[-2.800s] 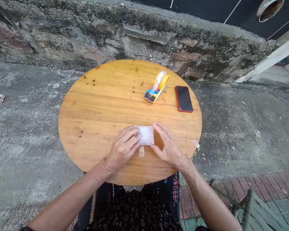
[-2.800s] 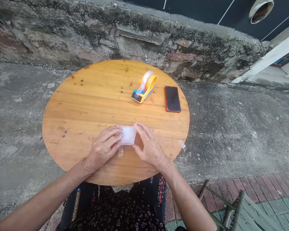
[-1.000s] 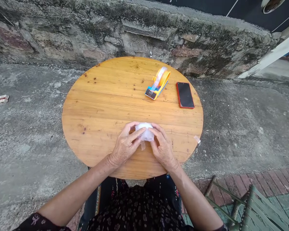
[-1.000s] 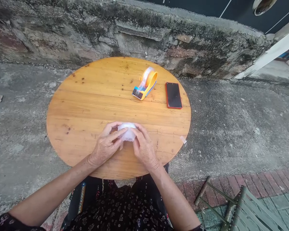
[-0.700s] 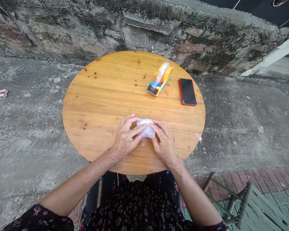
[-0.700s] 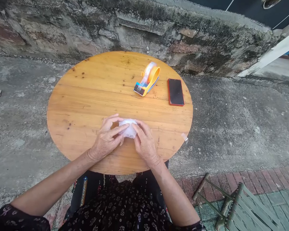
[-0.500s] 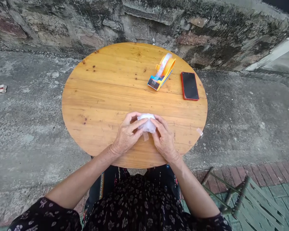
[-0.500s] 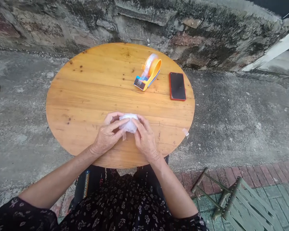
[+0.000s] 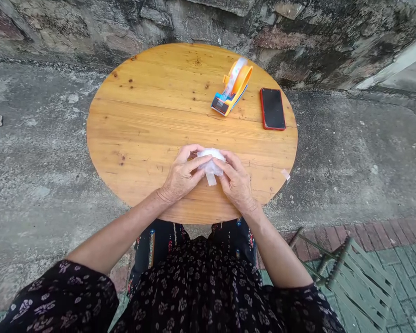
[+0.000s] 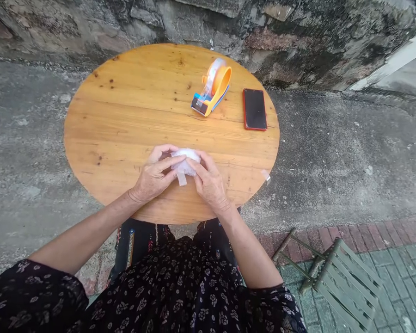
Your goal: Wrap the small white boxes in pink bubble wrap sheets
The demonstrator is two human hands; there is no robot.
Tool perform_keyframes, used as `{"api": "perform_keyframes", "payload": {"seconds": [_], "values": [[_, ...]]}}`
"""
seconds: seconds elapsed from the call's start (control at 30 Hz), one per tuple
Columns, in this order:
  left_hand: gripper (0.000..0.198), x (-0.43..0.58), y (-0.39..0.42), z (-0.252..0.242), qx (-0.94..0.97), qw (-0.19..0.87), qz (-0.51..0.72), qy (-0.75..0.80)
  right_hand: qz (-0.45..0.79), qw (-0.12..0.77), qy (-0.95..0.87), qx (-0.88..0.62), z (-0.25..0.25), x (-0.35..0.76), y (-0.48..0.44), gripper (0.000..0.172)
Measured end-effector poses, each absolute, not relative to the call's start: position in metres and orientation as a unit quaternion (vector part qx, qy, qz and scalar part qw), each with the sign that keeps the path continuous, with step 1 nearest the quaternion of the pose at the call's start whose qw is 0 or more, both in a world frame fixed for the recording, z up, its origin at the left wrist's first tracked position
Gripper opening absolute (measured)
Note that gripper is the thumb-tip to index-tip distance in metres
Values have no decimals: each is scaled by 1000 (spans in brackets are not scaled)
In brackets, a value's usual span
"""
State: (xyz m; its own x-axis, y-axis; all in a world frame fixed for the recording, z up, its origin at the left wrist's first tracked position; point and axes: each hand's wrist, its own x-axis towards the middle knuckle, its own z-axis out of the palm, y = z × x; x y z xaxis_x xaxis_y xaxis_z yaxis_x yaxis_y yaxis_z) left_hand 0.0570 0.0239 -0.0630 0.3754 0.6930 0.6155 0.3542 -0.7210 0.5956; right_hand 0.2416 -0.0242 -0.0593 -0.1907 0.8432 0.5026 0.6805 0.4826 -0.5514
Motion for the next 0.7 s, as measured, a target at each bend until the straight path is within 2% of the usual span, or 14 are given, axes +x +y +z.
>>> {"api": "perform_keyframes", "payload": {"seconds": [0.47,0.7], "values": [[19,51,25,-64,830,148,432,319,23,320,-806,-497,-64,241,-32,52],[17,55,25,-69,814,146,466,315,-12,287,-804,-521,-63,240,-25,39]]}}
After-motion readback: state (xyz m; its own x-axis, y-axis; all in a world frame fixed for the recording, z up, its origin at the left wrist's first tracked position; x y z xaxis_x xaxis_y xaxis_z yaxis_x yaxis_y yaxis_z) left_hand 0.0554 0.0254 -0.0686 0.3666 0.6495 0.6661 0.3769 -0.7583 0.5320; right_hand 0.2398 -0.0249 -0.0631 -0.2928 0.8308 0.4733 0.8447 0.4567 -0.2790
